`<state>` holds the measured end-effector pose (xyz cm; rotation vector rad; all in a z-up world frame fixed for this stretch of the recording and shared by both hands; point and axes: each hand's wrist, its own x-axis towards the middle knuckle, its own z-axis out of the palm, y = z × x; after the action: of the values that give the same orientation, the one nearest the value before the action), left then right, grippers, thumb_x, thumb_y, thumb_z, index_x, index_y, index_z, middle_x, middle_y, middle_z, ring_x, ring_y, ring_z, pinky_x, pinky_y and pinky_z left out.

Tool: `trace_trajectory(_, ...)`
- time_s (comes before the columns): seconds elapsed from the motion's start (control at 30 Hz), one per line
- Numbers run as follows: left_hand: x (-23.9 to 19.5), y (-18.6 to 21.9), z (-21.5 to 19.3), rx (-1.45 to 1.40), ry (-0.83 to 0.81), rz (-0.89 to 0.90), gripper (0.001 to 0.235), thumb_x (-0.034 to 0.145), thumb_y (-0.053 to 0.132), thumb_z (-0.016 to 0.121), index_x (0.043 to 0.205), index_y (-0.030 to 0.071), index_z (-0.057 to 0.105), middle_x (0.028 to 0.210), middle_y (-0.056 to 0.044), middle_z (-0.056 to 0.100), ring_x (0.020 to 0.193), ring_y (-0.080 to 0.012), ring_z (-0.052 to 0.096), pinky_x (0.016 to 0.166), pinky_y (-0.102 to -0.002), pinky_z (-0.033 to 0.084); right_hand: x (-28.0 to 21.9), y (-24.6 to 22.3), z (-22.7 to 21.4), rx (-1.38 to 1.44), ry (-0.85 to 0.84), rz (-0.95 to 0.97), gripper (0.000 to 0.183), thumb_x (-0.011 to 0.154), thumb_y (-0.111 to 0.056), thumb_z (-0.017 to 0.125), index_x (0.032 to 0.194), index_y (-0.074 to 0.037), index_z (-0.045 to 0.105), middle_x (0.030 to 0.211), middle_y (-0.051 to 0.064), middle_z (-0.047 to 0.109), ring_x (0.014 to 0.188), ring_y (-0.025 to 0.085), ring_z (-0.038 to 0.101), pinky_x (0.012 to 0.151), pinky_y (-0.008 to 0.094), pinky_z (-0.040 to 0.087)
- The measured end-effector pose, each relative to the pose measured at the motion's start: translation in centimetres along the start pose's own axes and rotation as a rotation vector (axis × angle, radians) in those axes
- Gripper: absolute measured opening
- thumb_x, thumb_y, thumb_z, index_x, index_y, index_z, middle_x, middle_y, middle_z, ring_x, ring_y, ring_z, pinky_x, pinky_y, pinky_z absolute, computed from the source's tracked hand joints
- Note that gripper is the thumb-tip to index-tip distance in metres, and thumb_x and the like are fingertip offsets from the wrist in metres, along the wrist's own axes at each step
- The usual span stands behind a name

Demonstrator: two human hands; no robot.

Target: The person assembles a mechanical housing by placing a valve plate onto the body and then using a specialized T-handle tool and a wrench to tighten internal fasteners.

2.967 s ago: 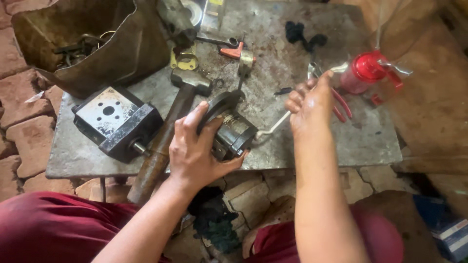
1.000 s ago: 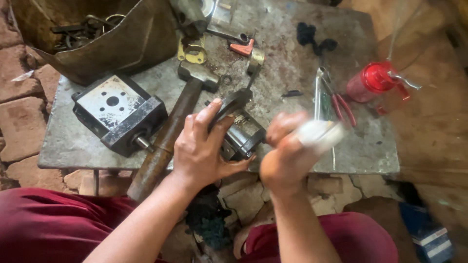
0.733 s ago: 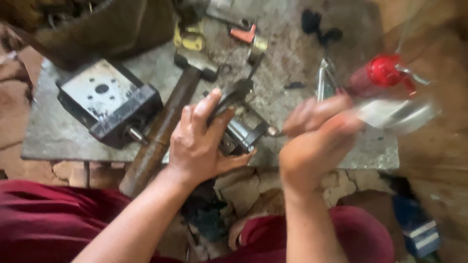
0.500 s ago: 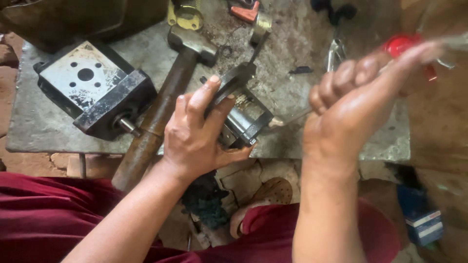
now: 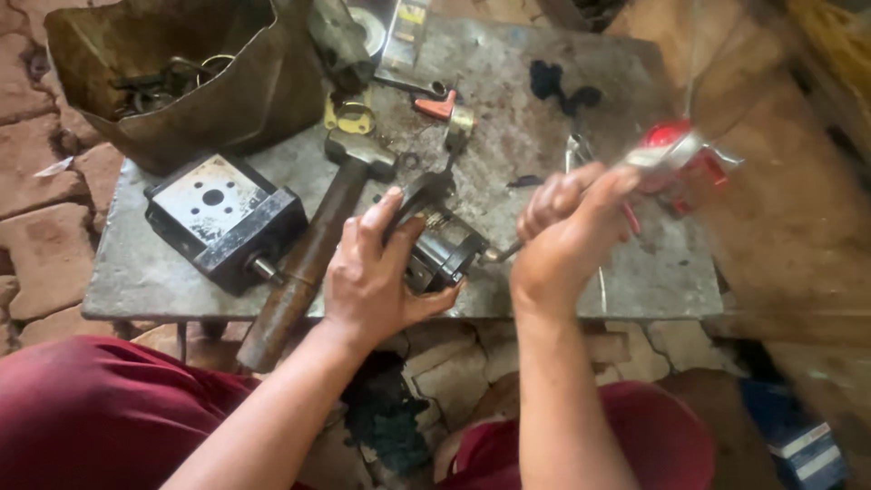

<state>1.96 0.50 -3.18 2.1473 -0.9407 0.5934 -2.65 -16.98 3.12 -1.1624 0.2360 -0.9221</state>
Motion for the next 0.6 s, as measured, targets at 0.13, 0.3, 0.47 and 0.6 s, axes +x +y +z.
trace_trajectory(0.13,0.1,-0.3,-0.1,0.013,-0.013,0.005,0.081,0.061,0.052,0.093,0.123,0.007,0.068,0.143,-0.015,0.047,0.116,-0.0380,0.056,0.095,-0.048,0.054,-1.4,0.5,1.0,-0.021,-0.137,-0.142,0.063,0.102,-0.070,0.055,0.086,-0.012,0.036,0.067,-0.004,0.028,0.053,0.010,0.024,0.048,0.028,0.018)
trace_trajectory(0.3,0.1,-0.6,-0.2,0.001,-0.025,0.035,0.082,0.063,0.054,0.093,0.124,0.005,0.068,0.143,-0.015,0.046,0.116,-0.0378,0.056,0.096,-0.048,0.053,-0.8,0.4,-0.1,0.033,-0.150,-0.065,0.066,0.102,-0.070,0.056,0.079,-0.011,0.036,0.061,-0.004,0.026,0.051,0.008,0.022,0.048,0.028,0.016)
trace_trajectory(0.47,0.1,-0.5,-0.2,0.007,-0.024,0.023,0.080,0.066,0.055,0.092,0.124,0.006,0.068,0.145,-0.014,0.045,0.116,-0.0375,0.056,0.096,-0.047,0.054,-0.1,0.0,0.6,-0.045,-0.112,-0.046,0.063,0.102,-0.070,0.054,0.082,-0.012,0.037,0.058,-0.003,0.028,0.047,0.008,0.024,0.045,0.028,0.019)
trace_trajectory(0.6,-0.3,-1.0,0.2,0.012,-0.034,0.049,0.079,0.073,0.056,0.091,0.128,0.006,0.068,0.147,-0.015,0.043,0.116,-0.0376,0.055,0.097,-0.048,0.054,0.0,-0.6,1.2,-0.138,-0.094,-0.101,0.064,0.104,-0.070,0.049,0.075,-0.015,0.034,0.056,-0.006,0.024,0.044,0.006,0.024,0.043,0.028,0.023)
